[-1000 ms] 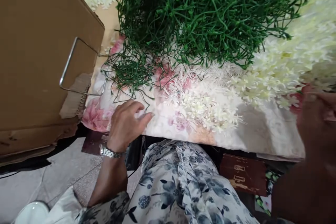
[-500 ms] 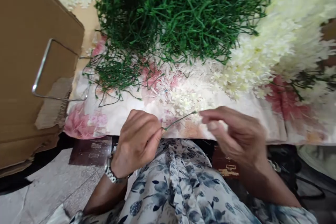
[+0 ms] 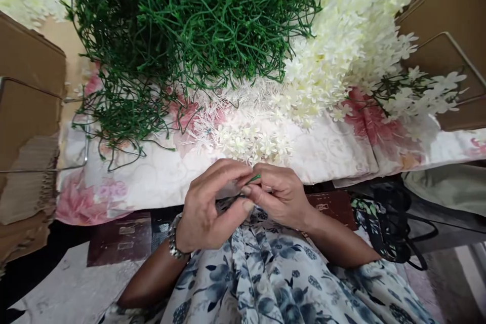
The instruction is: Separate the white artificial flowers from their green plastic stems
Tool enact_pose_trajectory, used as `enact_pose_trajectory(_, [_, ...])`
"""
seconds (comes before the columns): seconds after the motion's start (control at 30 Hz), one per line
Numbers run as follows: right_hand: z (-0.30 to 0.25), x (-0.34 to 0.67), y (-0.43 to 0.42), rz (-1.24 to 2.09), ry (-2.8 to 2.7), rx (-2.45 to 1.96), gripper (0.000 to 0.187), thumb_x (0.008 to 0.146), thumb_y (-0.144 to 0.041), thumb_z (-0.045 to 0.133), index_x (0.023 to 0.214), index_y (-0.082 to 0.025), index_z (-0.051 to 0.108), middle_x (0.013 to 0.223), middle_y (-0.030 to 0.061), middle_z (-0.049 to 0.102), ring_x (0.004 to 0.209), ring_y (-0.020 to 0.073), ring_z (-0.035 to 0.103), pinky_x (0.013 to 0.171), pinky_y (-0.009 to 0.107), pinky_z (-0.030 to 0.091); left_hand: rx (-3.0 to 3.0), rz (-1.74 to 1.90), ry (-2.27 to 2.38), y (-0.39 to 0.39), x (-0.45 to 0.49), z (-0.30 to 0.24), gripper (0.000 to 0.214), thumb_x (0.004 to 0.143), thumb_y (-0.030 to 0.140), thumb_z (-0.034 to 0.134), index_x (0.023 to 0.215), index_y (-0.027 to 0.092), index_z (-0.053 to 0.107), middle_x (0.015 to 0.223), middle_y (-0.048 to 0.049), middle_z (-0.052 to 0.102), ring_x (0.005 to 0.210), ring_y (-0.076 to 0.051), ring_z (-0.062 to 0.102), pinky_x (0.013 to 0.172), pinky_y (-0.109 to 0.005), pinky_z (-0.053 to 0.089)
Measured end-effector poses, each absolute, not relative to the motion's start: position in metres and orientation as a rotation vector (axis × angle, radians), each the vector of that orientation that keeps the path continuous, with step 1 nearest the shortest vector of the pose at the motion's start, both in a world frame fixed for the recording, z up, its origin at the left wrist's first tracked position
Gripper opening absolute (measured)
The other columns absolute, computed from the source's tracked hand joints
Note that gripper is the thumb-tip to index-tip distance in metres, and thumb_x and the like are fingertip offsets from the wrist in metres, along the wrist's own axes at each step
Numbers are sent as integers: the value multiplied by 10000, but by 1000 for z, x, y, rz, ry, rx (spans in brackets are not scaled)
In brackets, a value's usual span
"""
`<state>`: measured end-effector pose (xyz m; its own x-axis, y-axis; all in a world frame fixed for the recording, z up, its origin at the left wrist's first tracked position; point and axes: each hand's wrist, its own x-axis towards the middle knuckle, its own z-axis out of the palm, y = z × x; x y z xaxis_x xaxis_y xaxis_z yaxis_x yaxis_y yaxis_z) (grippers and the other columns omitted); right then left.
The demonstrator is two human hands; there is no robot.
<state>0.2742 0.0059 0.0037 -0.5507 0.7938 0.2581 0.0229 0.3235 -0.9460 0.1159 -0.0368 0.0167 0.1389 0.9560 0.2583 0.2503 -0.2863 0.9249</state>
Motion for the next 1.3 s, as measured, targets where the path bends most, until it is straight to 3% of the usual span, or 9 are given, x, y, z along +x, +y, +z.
enact_pose_trajectory(0.1, [-6, 270, 3, 1133, -1894, -732, 172, 837, -212, 531, 687, -158, 594, 637, 8, 594, 591, 87, 560, 554, 197, 435, 1447, 1249, 1238, -37, 125, 13, 244, 751, 99, 611, 972, 201, 633, 911, -47, 613, 891, -159, 577, 768, -286, 487])
enact_pose_trajectory(0.2, [-9, 265, 0, 924, -2026, -788, 296, 852, -201, 494, 558, -166, 501, 508, -26, 467, 493, 76, 449, 492, 205, 370, 1233, 1362, 1297, -39, 133, 5, 137, 751, 103, 624, 834, 205, 663, 831, -32, 628, 838, -154, 587, 756, -288, 487])
enact_pose_trajectory(0.43, [5, 284, 1, 691, -2185, -542, 143, 849, -228, 535, 902, -121, 613, 690, 28, 638, 614, 96, 559, 580, 231, 472, 885, 1466, 1309, -39, 124, 16, 98, 795, 116, 568, 805, 182, 641, 780, -28, 646, 787, -168, 616, 838, -369, 483])
enact_pose_trajectory(0.53, [7, 316, 16, 556, -2042, -543, 70, 815, -142, 546, 850, -154, 605, 642, -13, 626, 541, 59, 533, 472, 181, 428, 744, 1450, 1210, -36, 120, 21, 77, 810, 141, 549, 816, 186, 612, 634, 4, 577, 557, -127, 555, 603, -327, 506])
enact_pose_trajectory(0.63, [3, 349, 36, 401, -2049, -1091, 124, 788, -90, 542, 844, -184, 602, 721, -1, 608, 621, 84, 541, 538, 213, 438, 655, 1431, 1185, -34, 123, 18, 40, 798, 154, 573, 817, 177, 600, 595, 21, 533, 421, -61, 416, 421, -218, 362])
enact_pose_trajectory(0.8, [-10, 366, 53, 569, -2222, -1340, 270, 803, -188, 546, 1072, -177, 559, 908, 48, 568, 729, 123, 540, 662, 269, 458, 598, 1336, 1172, -28, 135, 9, 30, 778, 174, 612, 804, 159, 612, 580, 17, 529, 426, -33, 374, 427, -182, 293])
enact_pose_trajectory(1.0, [-22, 362, 54, 507, -2297, -1284, 101, 823, -173, 504, 836, -174, 604, 767, 33, 580, 723, 131, 541, 641, 249, 426, 584, 1269, 1158, -22, 142, 6, 40, 754, 192, 637, 783, 167, 625, 572, 19, 531, 422, -34, 364, 419, -184, 287])
enact_pose_trajectory(1.3, [-21, 368, 54, 524, -2212, -1283, 114, 785, -128, 508, 779, -162, 617, 720, 23, 577, 662, 114, 527, 601, 240, 403, 673, 1219, 1190, -22, 147, 0, 51, 754, 181, 634, 805, 177, 630, 590, 20, 567, 429, -40, 403, 406, -173, 326])
